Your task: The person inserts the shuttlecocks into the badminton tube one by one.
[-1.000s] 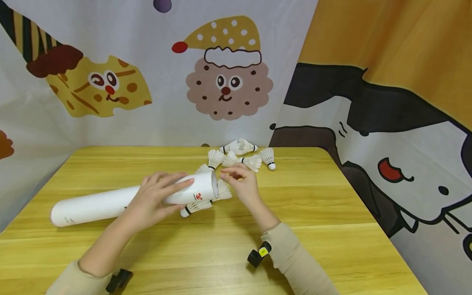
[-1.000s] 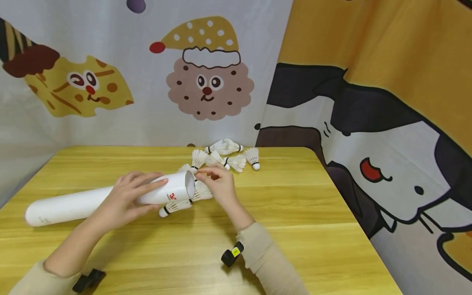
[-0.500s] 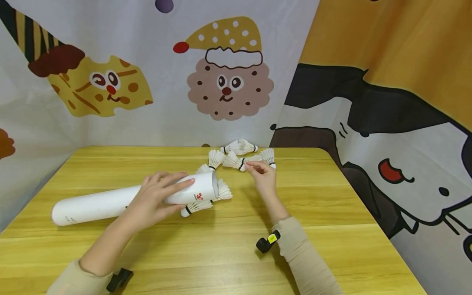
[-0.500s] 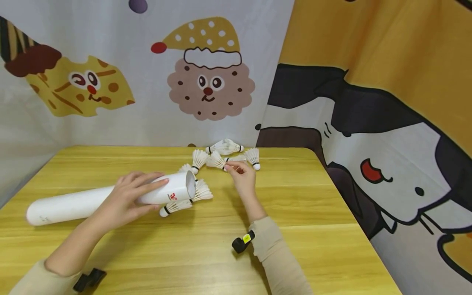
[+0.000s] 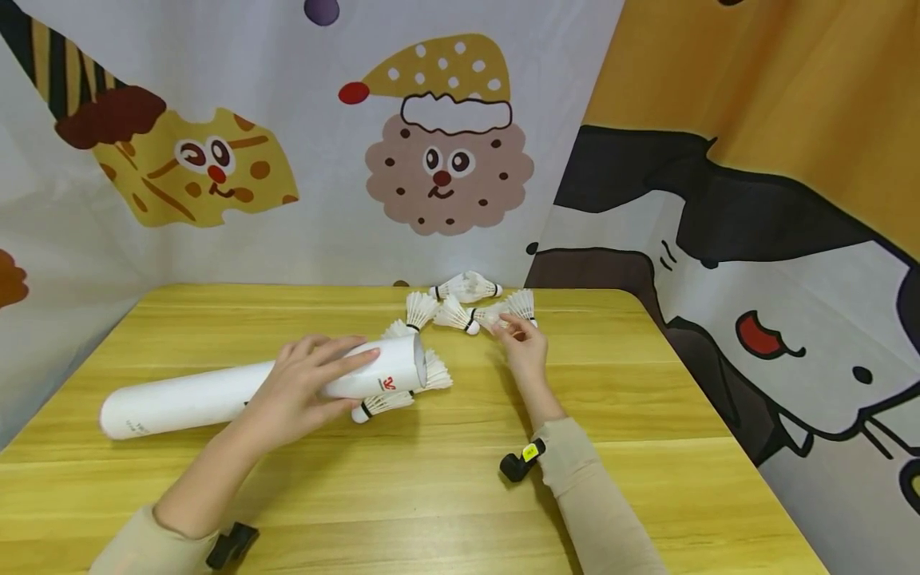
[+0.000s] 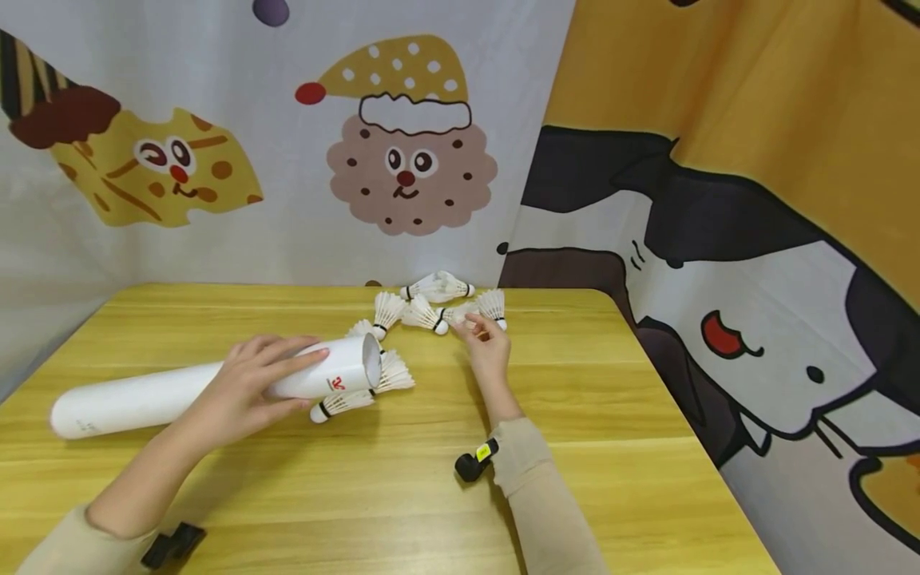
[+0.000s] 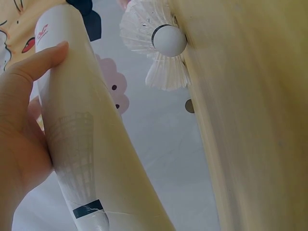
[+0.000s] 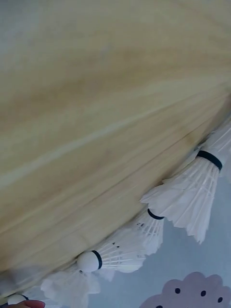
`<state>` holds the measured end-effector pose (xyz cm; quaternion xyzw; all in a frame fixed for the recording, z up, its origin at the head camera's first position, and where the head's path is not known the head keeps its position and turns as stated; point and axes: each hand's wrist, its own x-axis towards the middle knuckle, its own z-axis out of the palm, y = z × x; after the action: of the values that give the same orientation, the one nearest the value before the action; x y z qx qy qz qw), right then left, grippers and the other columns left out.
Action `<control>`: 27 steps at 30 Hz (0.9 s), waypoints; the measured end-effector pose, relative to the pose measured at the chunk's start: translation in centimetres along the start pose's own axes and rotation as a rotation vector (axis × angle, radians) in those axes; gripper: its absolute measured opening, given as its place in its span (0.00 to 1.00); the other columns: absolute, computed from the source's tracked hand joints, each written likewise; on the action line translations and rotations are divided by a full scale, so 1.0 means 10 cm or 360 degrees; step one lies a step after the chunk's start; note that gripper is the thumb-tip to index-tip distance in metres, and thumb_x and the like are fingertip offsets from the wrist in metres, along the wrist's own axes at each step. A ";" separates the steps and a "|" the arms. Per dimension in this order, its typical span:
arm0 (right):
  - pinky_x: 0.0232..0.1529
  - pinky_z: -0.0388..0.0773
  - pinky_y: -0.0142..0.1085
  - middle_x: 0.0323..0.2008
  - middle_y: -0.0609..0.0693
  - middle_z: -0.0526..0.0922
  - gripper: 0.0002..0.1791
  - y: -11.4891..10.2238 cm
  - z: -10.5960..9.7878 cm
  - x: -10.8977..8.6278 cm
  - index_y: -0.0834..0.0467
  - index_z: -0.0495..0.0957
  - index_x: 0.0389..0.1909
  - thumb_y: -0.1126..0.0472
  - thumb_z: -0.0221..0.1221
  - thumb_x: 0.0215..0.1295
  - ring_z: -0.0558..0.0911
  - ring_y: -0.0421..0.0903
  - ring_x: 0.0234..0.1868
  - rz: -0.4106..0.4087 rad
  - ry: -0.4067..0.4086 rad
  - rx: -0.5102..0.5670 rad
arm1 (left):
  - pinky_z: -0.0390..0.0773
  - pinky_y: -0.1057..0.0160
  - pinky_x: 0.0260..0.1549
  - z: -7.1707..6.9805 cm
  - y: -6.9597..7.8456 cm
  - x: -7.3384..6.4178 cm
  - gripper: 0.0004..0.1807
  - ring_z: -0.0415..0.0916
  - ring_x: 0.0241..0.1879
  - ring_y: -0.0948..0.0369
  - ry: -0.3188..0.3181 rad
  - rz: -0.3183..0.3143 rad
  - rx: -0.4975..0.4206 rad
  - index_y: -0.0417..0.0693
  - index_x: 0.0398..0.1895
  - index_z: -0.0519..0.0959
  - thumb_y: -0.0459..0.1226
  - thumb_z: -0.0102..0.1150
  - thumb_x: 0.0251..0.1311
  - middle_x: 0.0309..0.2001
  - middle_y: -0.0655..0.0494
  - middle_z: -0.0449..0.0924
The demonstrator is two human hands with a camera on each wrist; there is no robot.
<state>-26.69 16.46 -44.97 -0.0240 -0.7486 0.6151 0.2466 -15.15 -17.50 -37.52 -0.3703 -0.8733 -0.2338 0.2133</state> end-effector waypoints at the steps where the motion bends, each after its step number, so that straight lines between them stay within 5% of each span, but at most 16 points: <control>1: 0.23 0.65 0.26 0.26 0.54 0.76 0.11 0.02 0.00 0.01 0.65 0.85 0.40 0.69 0.69 0.54 0.68 0.39 0.22 0.0005 0.0008 -0.0013 | 0.59 0.48 0.47 0.00 0.00 0.00 0.44 0.65 0.55 0.49 0.0000 0.0002 0.0002 0.65 0.68 0.69 0.40 0.76 0.43 0.64 0.54 0.70; 27: 0.31 0.68 0.33 0.28 0.53 0.79 0.12 0.26 0.07 0.11 0.62 0.85 0.35 0.62 0.72 0.50 0.73 0.45 0.29 -0.0005 -0.0099 -0.0436 | 0.59 0.49 0.45 0.01 0.01 0.01 0.44 0.65 0.54 0.49 0.0005 0.0034 -0.0002 0.64 0.68 0.69 0.40 0.76 0.42 0.64 0.53 0.70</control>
<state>-28.61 16.85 -47.14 -0.0371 -0.8328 0.5072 0.2186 -15.18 -17.31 -37.48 -0.3792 -0.8690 -0.2325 0.2168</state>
